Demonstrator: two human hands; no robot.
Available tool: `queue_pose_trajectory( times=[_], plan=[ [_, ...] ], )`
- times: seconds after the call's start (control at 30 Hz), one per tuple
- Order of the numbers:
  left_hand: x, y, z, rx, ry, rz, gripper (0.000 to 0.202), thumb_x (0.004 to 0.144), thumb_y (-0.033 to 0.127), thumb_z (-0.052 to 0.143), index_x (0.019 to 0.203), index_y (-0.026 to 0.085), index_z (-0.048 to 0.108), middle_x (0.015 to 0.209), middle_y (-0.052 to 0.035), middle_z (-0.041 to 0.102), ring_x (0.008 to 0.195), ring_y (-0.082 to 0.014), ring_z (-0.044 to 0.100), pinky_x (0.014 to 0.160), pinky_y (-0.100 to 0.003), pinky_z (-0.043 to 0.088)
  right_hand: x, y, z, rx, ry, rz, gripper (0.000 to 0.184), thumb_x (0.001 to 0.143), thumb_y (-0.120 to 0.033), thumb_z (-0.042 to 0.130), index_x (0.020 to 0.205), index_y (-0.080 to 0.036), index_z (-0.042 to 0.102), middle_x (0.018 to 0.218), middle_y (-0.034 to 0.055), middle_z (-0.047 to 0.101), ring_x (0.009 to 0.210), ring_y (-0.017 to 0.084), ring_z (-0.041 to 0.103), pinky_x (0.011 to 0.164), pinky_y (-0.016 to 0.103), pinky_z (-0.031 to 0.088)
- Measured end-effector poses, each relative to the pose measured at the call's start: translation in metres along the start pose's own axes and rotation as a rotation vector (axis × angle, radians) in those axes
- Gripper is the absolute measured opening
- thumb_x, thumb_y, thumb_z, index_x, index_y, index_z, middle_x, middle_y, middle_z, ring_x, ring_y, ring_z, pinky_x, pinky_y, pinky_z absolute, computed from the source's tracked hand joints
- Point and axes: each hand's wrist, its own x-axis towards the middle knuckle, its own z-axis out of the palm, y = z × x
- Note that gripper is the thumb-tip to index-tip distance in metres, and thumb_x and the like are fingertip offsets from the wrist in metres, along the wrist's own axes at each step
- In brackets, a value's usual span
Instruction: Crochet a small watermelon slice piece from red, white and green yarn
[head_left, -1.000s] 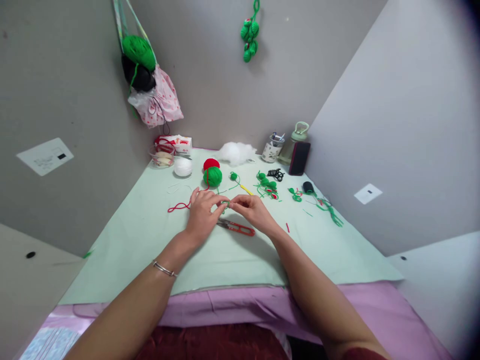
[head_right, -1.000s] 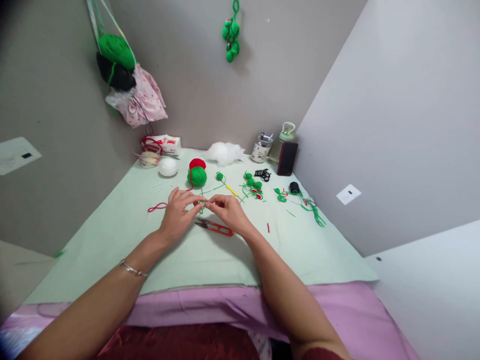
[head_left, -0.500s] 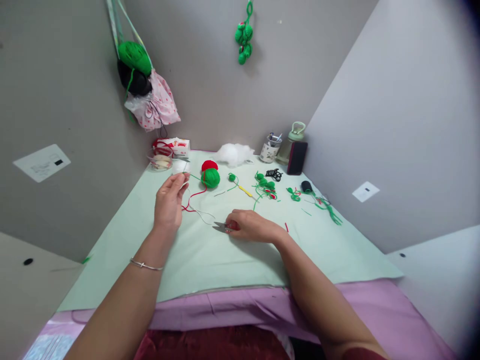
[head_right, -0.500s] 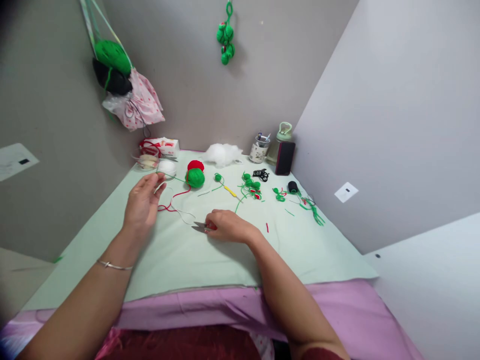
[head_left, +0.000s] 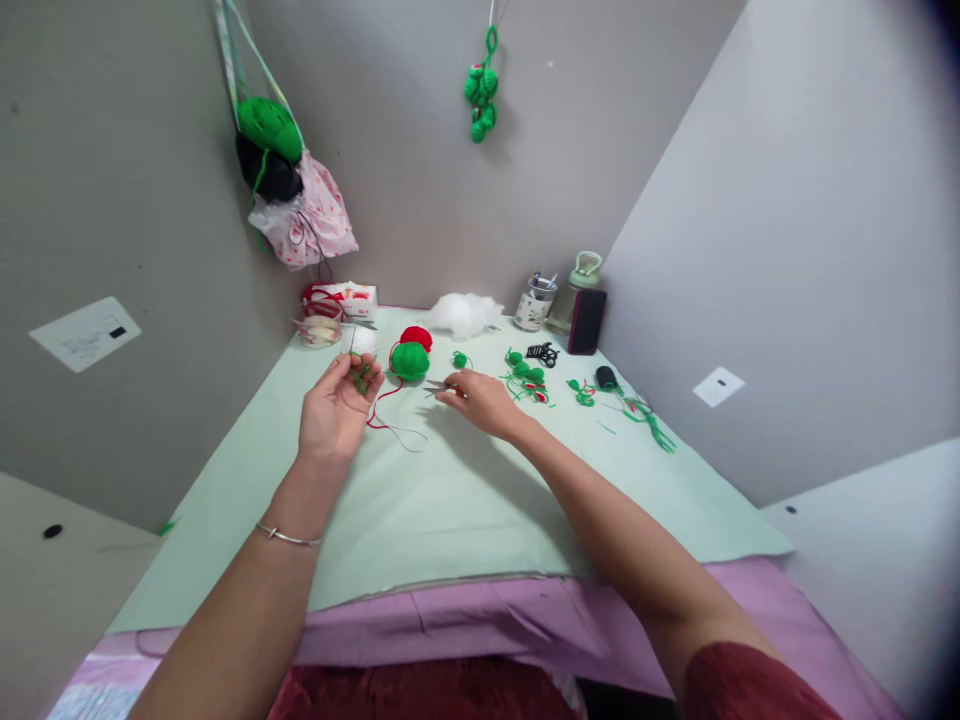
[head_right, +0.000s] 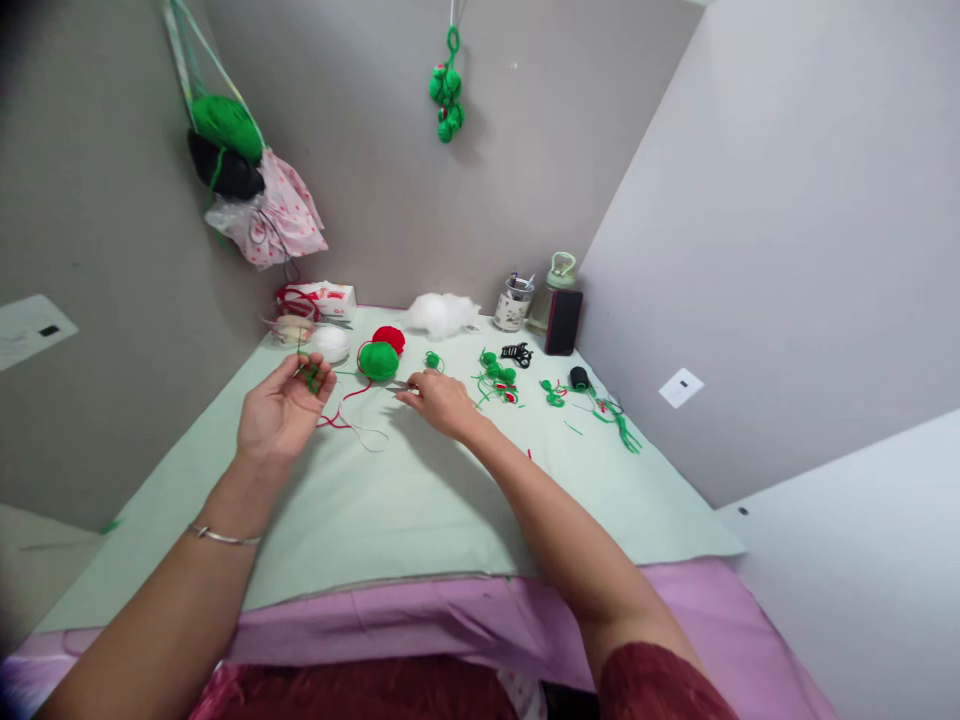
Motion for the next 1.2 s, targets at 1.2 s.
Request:
queue_pose_trajectory(
  times=[1.2],
  plan=[
    [-0.012, 0.021, 0.013, -0.033, -0.087, -0.058, 0.039, 0.105, 0.018, 0.048, 0.07, 0.018, 0.064, 0.075, -0.0014, 0.065, 0.052, -0.0066, 0.053, 0.053, -0.017, 0.052, 0.044, -0.039, 0.002, -0.069, 0.126, 0.14, 0.029, 0.107, -0.038, 0.051, 0.124, -0.023, 0.069, 0.13, 0.0115, 0.072, 0.111, 0.026, 0.071, 0.084, 0.033, 0.048]
  ],
)
